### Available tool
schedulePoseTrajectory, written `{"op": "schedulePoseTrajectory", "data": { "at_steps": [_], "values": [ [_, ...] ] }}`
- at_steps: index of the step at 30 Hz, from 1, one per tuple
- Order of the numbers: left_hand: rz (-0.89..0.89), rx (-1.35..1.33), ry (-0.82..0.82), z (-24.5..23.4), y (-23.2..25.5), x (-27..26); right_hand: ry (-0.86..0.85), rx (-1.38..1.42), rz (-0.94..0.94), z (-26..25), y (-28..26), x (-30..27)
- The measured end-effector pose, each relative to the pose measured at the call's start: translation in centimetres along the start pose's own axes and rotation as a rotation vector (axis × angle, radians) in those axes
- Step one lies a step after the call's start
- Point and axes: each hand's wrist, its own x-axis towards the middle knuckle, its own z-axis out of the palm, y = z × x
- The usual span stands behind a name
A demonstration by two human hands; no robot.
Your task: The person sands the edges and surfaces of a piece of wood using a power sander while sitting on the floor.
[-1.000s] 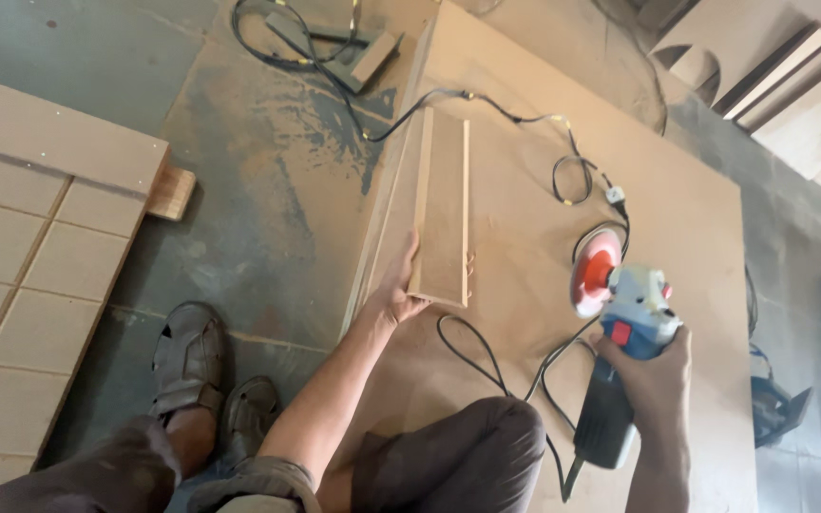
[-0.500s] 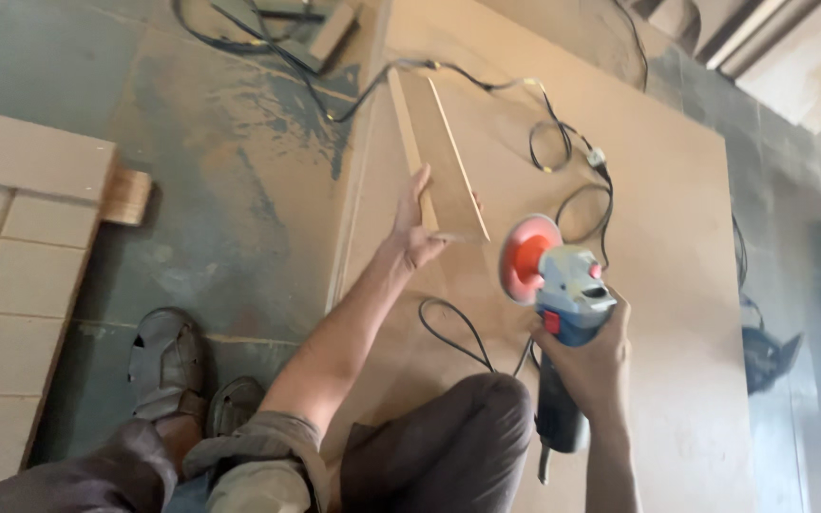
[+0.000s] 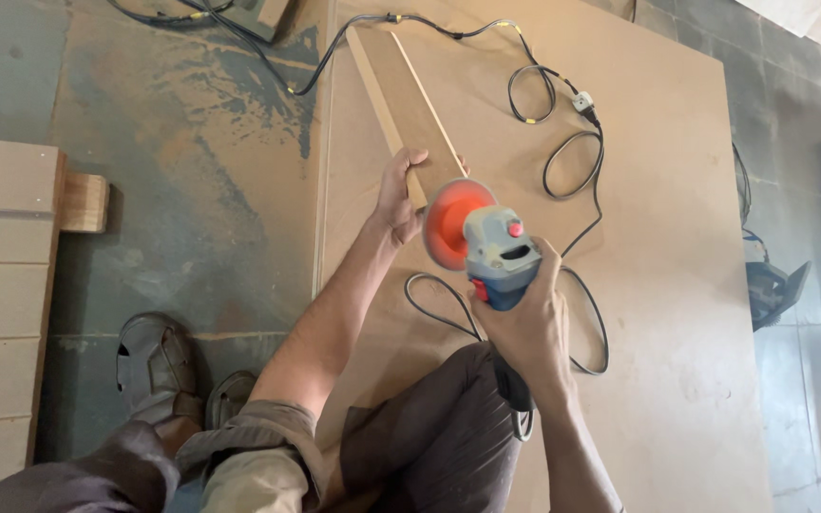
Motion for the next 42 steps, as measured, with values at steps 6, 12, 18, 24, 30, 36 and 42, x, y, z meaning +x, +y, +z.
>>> {"op": "schedulePoseTrajectory", "data": {
  "at_steps": [6, 12, 18, 24, 30, 36, 42],
  "values": [
    [-0.005, 0.085, 0.028, -0.2, 0.2, -0.8, -0.056, -0.066, 0.074, 0.4, -0.6, 0.5],
    [-0.076, 0.03, 0.068, -1.6, -0.3, -0.8, -0.005, -0.148, 0.161, 0.1, 3.6, 0.7],
    [-0.033, -0.067, 0.049, -1.6, -1.2, -0.9, 0.046, -0.06, 0.252, -1.3, 6.0, -0.1],
    [-0.019, -0.055, 0.034, -0.6, -1.3, -1.1, 0.04, -0.11, 0.144, -0.5, 3.5, -0.7],
    [-0.029, -0.062, 0.068, -0.8, -2.0, -1.2, -0.031, -0.087, 0.132, 0.3, 0.2, -0.9],
    [-0.023, -0.001, 0.05, -1.4, -1.9, -1.4, -0.077, -0.118, 0.103, 0.5, -0.9, -0.9],
    [-0.102, -0.01, 0.146, -1.8, -2.2, -1.2, -0.032, -0.141, 0.152, 0.2, 2.2, -0.1]
  ]
}}
